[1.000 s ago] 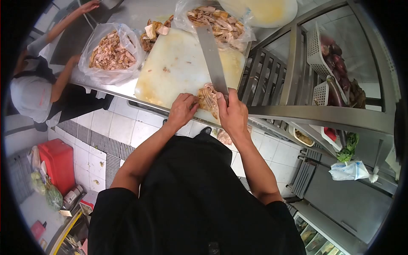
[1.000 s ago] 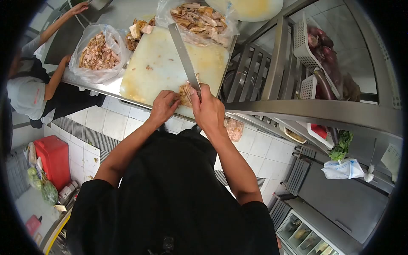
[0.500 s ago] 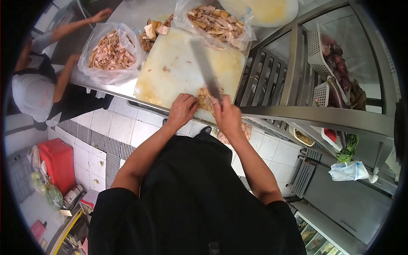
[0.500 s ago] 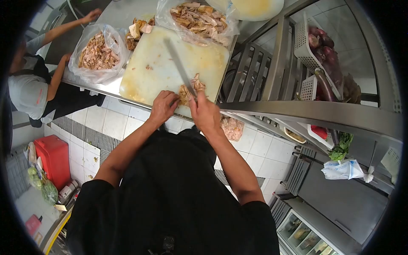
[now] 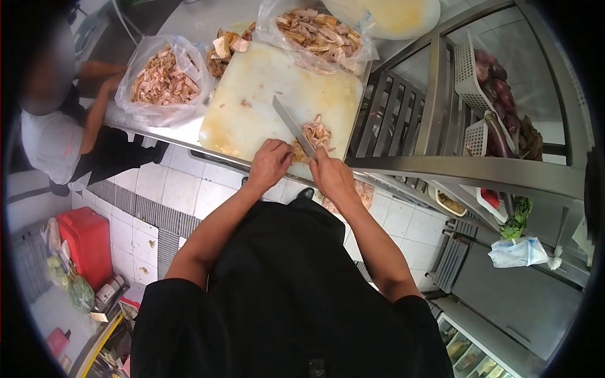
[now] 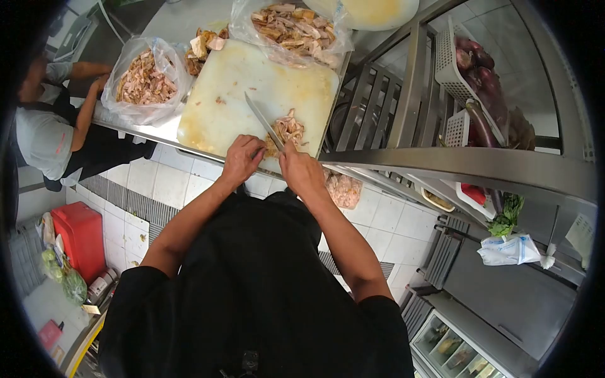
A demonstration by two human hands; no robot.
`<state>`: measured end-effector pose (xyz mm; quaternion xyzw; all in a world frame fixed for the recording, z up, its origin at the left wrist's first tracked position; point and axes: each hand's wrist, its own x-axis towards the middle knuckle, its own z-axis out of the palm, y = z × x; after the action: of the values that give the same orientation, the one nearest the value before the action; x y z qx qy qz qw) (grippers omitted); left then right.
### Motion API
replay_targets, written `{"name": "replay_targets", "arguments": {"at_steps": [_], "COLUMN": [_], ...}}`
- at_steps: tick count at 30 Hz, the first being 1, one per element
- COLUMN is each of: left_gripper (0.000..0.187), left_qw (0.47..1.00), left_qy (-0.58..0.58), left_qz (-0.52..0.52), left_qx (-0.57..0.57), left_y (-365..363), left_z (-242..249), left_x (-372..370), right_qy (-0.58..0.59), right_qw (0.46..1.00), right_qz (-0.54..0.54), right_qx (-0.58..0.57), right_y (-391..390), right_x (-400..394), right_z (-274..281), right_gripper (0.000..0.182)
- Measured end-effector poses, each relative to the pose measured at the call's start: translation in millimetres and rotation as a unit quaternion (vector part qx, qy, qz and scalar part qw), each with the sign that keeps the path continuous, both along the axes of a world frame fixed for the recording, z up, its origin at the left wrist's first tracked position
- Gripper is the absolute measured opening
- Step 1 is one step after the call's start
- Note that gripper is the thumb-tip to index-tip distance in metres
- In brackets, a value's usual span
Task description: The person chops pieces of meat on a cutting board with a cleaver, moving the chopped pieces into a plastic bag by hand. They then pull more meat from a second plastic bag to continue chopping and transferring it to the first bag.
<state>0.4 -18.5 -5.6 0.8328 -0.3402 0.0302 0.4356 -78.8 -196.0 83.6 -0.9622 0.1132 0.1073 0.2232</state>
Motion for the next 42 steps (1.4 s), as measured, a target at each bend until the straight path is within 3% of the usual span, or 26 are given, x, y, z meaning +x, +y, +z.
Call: {"name": "replay_targets", "arguments": {"at_steps": [5,7,9,11,16,18,21,23,25,27,29,33,35,40,42], "left_gripper": [0.017,0.014,0.014,0.014,0.019,0.019,0.018,0.016,0.015,0.015,0.015,0.015,0.015,0.015,0.015], "left_qw": [1.0,1.0,1.0,1.0,1.0,1.0,1.0,1.0,1.0,1.0,1.0,1.0,1.0,1.0,1.0], "left_qy": [-0.004,0.002,0.004,0.006,-0.007,-0.003,-0.005,-0.012,0.001,-0.003,-0.005,0.0,-0.006,-0.004,0.001], "left_qz": [0.002,0.002,0.004,0.007,0.001,0.006,0.005,0.003,0.005,0.006,0.007,0.01,0.011,0.011,0.012], "left_qx": [-0.009,-0.001,0.0,0.001,0.0,-0.001,0.0,0.001,-0.012,-0.011,-0.012,0.004,0.001,-0.009,-0.007], "left_y": [1,1,1,0,1,1,0,-2,-1,0,-2,0,-3,-1,-1], "left_z": [3,7,6,3,2,3,2,0,1,1,3,2,1,4,5], "left_x": [0,0,1,-1,1,0,1,1,1,2,0,1,1,1,0], "right_qy": [-0.076,-0.191,-0.192,0.007,-0.053,-0.134,-0.164,-0.108,-0.009,-0.009,-0.115,-0.179,0.012,-0.07,-0.145], "right_qw": [0.996,0.972,0.973,1.0,0.999,0.988,0.982,0.992,1.0,1.0,0.99,0.976,1.0,0.997,0.983], "right_qz": [-0.04,-0.088,-0.08,0.016,-0.003,-0.062,-0.067,-0.055,0.009,0.01,-0.052,-0.078,0.015,-0.012,-0.071], "right_qx": [0.035,0.106,0.098,-0.006,-0.003,0.054,0.06,0.045,-0.023,-0.021,0.06,0.095,-0.009,0.026,0.089], "right_y": [2,5,4,-4,-2,4,3,-4,-7,-7,0,5,-2,5,10], "right_x": [6,1,-5,-6,10,8,-1,-1,7,10,9,1,-1,7,4], "right_z": [47,57,30,-7,41,57,37,8,13,30,48,28,-4,39,48], "right_gripper": [0.029,0.029,0.027,0.028,0.03,0.028,0.026,0.027,0.029,0.03,0.03,0.029,0.028,0.028,0.028]}}
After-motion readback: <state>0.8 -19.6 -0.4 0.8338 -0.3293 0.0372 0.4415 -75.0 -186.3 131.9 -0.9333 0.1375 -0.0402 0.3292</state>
